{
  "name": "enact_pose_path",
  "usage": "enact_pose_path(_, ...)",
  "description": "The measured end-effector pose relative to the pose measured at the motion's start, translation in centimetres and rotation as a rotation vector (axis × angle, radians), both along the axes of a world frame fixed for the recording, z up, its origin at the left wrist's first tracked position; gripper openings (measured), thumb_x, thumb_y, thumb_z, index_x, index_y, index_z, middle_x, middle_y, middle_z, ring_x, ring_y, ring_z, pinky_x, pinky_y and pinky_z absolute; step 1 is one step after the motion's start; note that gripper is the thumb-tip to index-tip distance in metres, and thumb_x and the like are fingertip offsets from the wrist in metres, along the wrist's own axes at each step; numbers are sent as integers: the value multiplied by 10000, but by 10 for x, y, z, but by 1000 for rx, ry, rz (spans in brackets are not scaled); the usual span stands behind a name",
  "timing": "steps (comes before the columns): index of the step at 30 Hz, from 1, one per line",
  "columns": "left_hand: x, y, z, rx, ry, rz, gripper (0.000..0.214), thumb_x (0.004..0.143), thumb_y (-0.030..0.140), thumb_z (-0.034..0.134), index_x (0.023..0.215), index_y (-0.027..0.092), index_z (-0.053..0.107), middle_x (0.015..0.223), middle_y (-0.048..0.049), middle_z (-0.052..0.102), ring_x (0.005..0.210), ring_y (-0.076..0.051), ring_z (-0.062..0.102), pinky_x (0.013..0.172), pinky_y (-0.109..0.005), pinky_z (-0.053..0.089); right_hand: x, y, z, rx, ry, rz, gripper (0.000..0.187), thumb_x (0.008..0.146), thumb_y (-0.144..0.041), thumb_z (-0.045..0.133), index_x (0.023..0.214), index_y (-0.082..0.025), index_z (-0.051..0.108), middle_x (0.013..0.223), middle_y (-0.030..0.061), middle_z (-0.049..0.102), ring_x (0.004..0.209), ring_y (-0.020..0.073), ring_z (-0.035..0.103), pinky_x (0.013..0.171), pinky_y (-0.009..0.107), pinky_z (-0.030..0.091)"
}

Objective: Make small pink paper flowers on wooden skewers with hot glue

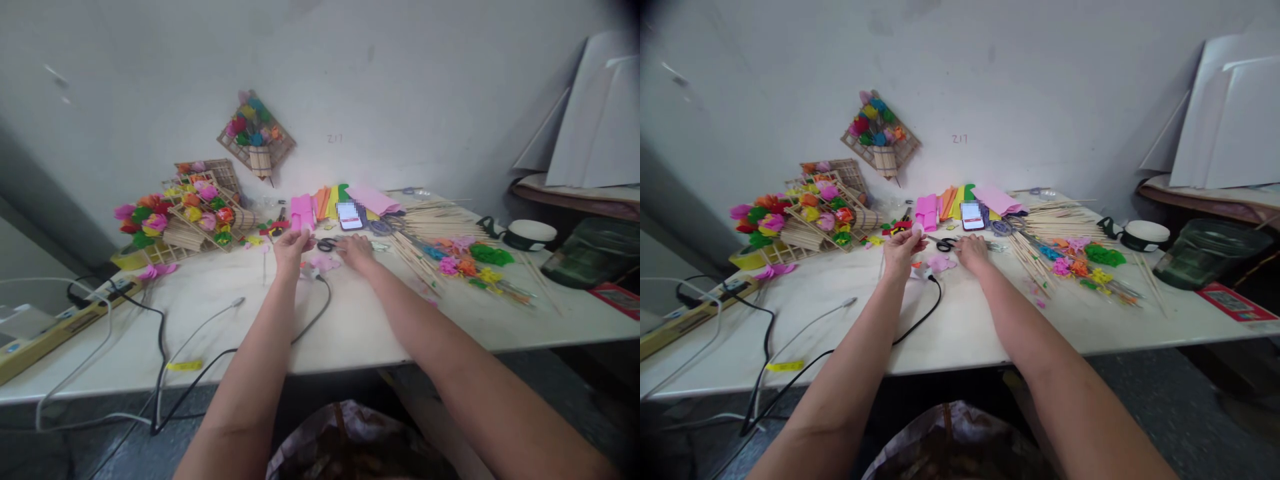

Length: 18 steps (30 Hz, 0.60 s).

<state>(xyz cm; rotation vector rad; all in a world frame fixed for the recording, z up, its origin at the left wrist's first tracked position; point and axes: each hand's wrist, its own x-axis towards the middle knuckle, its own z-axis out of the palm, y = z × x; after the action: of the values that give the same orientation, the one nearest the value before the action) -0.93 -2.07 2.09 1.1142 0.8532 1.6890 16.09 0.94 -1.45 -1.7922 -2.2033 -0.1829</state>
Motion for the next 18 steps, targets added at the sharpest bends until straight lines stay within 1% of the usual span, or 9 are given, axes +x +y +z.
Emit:
enact_pose_path(2,0,-1,1,-3,9,-6,351,553,389,747,712,106,616,661,-42,659,545,-118,620,583,-252,519,-1,-1,2,17,9,19,322,862,-325,444,1122,-275,628,1192,58,595,1058,239,469,881,370,294)
enact_pose_path(4,0,-2,1,-12,19,-16,363,552,400,747,717,106,613,675,-49,665,545,-120,622,586,-257,519,4,-1,4,47,56,-28,308,864,-306,438,1089,-268,644,1149,57,620,1031,229,490,863,356,304)
enact_pose_path(7,2,-4,2,-29,36,-50,376,552,404,749,725,102,607,696,-65,674,545,-126,625,586,-266,519,21,-1,8,85,145,-216,299,868,-272,412,996,-241,680,1043,62,659,972,221,524,826,345,325)
enact_pose_path(10,5,-6,1,-43,52,-84,362,559,398,748,703,105,590,681,-69,674,541,-133,626,578,-269,520,42,2,9,52,194,-372,264,838,-278,453,902,-217,703,985,81,662,950,236,535,816,355,337)
enact_pose_path(12,7,-7,1,-47,68,-104,353,564,398,745,687,111,580,669,-65,673,540,-138,628,578,-274,522,51,4,7,18,204,-432,236,813,-297,494,880,-216,705,987,98,648,970,253,527,825,372,343)
enact_pose_path(14,9,-8,0,-48,87,-116,350,567,403,742,680,115,577,662,-61,671,539,-139,628,577,-277,523,56,7,4,-10,207,-446,220,799,-310,518,873,-220,705,1002,111,632,1002,266,511,833,381,350)
enact_pose_path(18,11,-9,-1,-45,109,-129,342,580,398,736,682,112,578,647,-60,664,531,-133,621,559,-267,519,56,11,0,-41,208,-428,215,796,-311,528,861,-205,703,1007,120,626,1013,267,503,840,377,358)
